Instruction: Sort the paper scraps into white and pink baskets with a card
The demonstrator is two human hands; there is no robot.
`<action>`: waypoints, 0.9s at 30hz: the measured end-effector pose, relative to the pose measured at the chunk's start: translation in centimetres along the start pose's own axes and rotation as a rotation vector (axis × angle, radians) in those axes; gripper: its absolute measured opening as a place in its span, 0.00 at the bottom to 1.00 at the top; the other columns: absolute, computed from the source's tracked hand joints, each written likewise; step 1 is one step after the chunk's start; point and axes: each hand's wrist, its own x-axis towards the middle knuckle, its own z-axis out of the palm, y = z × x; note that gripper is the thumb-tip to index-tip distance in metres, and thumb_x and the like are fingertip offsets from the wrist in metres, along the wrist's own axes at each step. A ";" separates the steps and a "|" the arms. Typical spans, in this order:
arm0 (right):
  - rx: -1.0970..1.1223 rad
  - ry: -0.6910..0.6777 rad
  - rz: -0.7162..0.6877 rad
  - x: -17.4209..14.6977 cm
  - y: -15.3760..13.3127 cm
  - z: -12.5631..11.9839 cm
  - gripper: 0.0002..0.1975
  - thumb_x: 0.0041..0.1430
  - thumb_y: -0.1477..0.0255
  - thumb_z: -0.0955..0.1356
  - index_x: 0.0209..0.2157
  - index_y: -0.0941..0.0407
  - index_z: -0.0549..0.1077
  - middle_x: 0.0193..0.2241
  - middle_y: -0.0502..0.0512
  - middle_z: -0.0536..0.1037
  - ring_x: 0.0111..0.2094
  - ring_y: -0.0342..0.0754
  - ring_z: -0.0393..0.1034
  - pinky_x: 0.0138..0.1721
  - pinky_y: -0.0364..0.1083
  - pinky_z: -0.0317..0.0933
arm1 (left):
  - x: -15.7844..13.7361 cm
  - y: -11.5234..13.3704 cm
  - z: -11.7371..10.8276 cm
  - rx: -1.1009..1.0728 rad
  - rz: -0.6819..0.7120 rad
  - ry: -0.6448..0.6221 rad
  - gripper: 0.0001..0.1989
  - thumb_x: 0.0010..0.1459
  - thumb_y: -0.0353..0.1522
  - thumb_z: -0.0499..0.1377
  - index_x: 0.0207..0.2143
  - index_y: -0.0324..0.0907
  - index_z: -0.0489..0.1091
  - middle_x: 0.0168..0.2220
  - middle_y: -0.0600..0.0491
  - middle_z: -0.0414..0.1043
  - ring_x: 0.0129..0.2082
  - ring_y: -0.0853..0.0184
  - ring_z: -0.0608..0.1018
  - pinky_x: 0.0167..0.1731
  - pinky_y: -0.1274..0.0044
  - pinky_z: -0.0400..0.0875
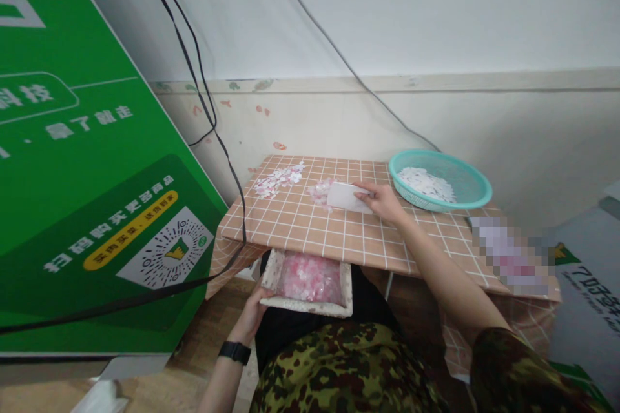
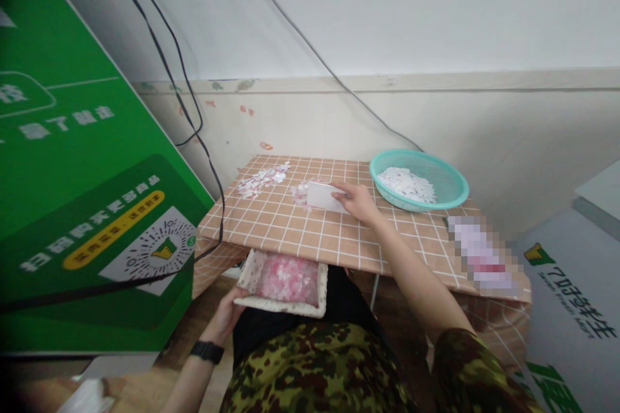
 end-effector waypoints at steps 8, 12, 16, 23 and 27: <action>-0.066 0.105 0.060 0.1 1.0 -0.5 0.18 0.55 0.67 0.67 0.47 0.56 0.76 0.43 0.58 0.78 0.43 0.56 0.74 0.45 0.52 0.66 | 0.6 -0.7 -0.8 0.029 0.030 -0.028 0.10 0.43 0.28 0.59 0.31 0.38 0.77 0.32 0.50 0.79 0.35 0.58 0.77 0.40 0.69 0.67; 0.015 0.041 0.046 0.1 0.6 0.4 0.19 0.56 0.66 0.66 0.49 0.55 0.74 0.45 0.58 0.78 0.45 0.55 0.73 0.47 0.52 0.65 | 0.5 -0.6 -0.7 0.031 0.027 -0.014 0.10 0.42 0.28 0.60 0.30 0.39 0.77 0.30 0.50 0.78 0.34 0.57 0.76 0.39 0.68 0.67; 0.083 0.048 0.075 0.2 0.3 1.0 0.20 0.56 0.64 0.67 0.49 0.55 0.74 0.47 0.58 0.77 0.46 0.56 0.72 0.47 0.53 0.65 | 0.4 -0.5 -0.6 0.028 0.027 -0.013 0.10 0.42 0.28 0.60 0.30 0.38 0.77 0.30 0.50 0.78 0.33 0.58 0.76 0.38 0.70 0.67; 0.101 -0.065 0.099 0.4 1.1 -0.1 0.20 0.55 0.64 0.67 0.48 0.57 0.75 0.46 0.59 0.77 0.45 0.56 0.73 0.46 0.53 0.65 | 0.3 -0.3 -0.5 0.031 0.011 0.011 0.07 0.41 0.28 0.60 0.26 0.39 0.76 0.27 0.51 0.77 0.30 0.59 0.75 0.35 0.70 0.66; 0.023 0.067 0.127 0.7 2.4 -1.2 0.20 0.55 0.64 0.67 0.48 0.57 0.75 0.45 0.59 0.78 0.44 0.56 0.73 0.46 0.53 0.65 | 0.2 -0.2 -0.2 0.036 0.020 0.018 0.11 0.39 0.27 0.60 0.29 0.39 0.76 0.24 0.52 0.75 0.28 0.60 0.75 0.34 0.70 0.67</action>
